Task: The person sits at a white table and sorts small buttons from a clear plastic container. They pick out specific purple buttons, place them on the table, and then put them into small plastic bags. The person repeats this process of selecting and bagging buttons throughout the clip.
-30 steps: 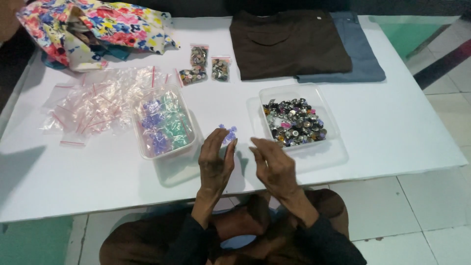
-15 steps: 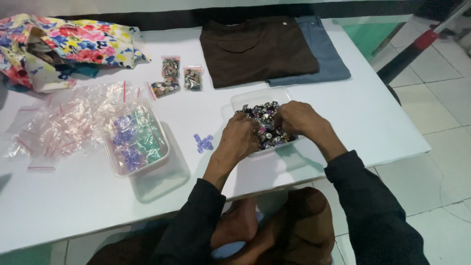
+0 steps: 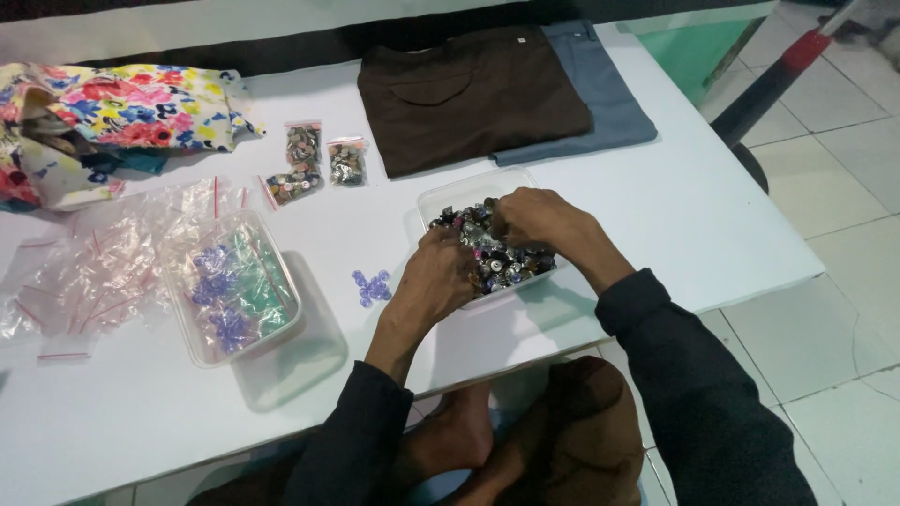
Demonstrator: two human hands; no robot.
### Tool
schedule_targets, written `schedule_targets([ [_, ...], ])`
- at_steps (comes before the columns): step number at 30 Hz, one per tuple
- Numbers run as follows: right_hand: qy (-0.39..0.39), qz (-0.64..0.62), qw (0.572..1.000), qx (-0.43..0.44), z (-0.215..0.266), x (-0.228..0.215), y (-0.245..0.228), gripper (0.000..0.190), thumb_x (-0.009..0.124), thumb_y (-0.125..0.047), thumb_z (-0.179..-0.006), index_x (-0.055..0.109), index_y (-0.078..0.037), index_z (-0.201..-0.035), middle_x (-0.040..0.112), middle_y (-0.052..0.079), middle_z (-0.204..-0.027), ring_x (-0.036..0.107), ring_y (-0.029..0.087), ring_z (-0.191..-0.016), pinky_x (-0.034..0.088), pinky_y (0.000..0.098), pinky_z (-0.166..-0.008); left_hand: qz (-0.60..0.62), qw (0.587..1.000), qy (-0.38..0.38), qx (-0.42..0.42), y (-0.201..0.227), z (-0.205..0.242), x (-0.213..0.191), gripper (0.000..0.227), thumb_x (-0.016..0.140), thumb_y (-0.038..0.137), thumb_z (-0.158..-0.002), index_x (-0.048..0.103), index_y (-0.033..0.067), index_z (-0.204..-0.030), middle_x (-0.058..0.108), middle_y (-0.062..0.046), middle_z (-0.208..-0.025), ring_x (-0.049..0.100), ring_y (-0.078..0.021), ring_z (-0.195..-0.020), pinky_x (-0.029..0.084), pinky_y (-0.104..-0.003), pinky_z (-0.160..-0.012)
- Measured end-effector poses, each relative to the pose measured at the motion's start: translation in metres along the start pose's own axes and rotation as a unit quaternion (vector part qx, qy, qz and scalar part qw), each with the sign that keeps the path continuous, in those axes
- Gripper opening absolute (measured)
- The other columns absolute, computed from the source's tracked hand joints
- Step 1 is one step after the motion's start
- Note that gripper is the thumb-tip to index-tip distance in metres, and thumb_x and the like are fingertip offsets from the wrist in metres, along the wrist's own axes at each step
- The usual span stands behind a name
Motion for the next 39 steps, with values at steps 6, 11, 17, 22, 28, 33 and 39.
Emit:
schedule_targets([
  [6,0.077,-0.063,0.995,0.006,0.003,-0.024,-0.01,0.032,0.057,-0.007,-0.085,0.076,-0.004,-0.111,0.076,0.021,-0.094,0.073,0.046,-0.095,0.059,0.0572,-0.079,-0.001,0.997,0.062,0.053,0.002,0.0,-0.007,0.021,0.056,0.001,-0.083,0.076,0.0017,-0.087,0.072,-0.015,-0.084,0.068,-0.0329,-0.099,0.047,-0.038,-0.104],
  [11,0.093,-0.023,0.995,0.022,-0.014,0.008,0.012,0.026,0.065,-0.012,-0.084,0.079,-0.012,-0.107,0.077,0.015,-0.091,0.075,0.04,-0.091,0.061,0.0528,-0.078,0.019,0.996,0.064,0.06,-0.01,-0.002,0.006,0.015,0.06,0.005,-0.088,0.072,0.0076,-0.081,0.067,-0.008,-0.08,0.065,-0.026,-0.092,0.043,-0.035,-0.099],
  [17,0.132,-0.041,0.99,0.011,-0.034,0.027,0.005,0.021,0.068,-0.013,-0.088,0.076,-0.01,-0.107,0.076,0.017,-0.09,0.075,0.042,-0.09,0.061,0.0553,-0.076,0.026,0.996,0.066,0.059,-0.014,-0.002,0.011,0.014,0.062,0.005,-0.085,0.068,0.0091,-0.073,0.065,-0.006,-0.076,0.064,-0.0242,-0.088,0.042,-0.033,-0.094],
  [22,0.144,-0.068,0.987,-0.007,-0.031,0.021,-0.005,0.017,0.072,-0.012,-0.088,0.077,-0.009,-0.103,0.076,0.017,-0.089,0.075,0.042,-0.089,0.062,0.054,-0.074,0.03,0.996,0.073,0.046,-0.018,-0.005,0.017,0.013,0.061,0.003,-0.079,0.069,0.0092,-0.071,0.064,-0.005,-0.072,0.064,-0.0228,-0.085,0.043,-0.032,-0.093],
  [28,0.163,-0.228,0.96,-0.008,0.01,-0.026,-0.012,0.021,0.07,-0.018,-0.091,0.078,-0.005,-0.105,0.076,0.025,-0.099,0.068,0.054,-0.1,0.055,0.0654,-0.085,0.007,0.997,0.066,0.032,-0.025,-0.009,0.034,0.012,0.063,0.009,-0.085,0.074,0.0138,-0.082,0.071,-0.007,-0.095,0.066,-0.0291,-0.103,0.045,-0.041,-0.103],
  [33,0.093,-0.069,0.993,0.017,0.015,-0.01,-0.005,0.017,0.074,-0.021,-0.087,0.082,-0.019,-0.102,0.079,0.013,-0.096,0.074,0.042,-0.098,0.058,0.0536,-0.087,0.0,0.998,0.047,-0.036,-0.009,-0.001,0.011,0.017,0.061,0.01,-0.084,0.075,0.0143,-0.092,0.065,-0.009,-0.125,0.056,-0.035,-0.13,0.033,-0.056,-0.116],
  [39,0.062,-0.025,0.998,0.006,0.007,0.008,-0.005,0.016,0.078,-0.02,-0.082,0.083,-0.017,-0.097,0.078,0.014,-0.084,0.076,0.038,-0.087,0.061,0.0494,-0.079,0.055,0.996,0.034,-0.057,0.008,0.005,-0.015,0.018,0.058,0.005,-0.092,0.074,0.0068,-0.098,0.062,-0.014,-0.126,0.052,-0.0385,-0.132,0.027,-0.055,-0.119],
])
Point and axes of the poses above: each hand's wrist, its own z-axis away from the middle knuckle, its own x-axis out of the palm, y = z × x, the point moved 3 cm from there along -z, towards the middle knuckle
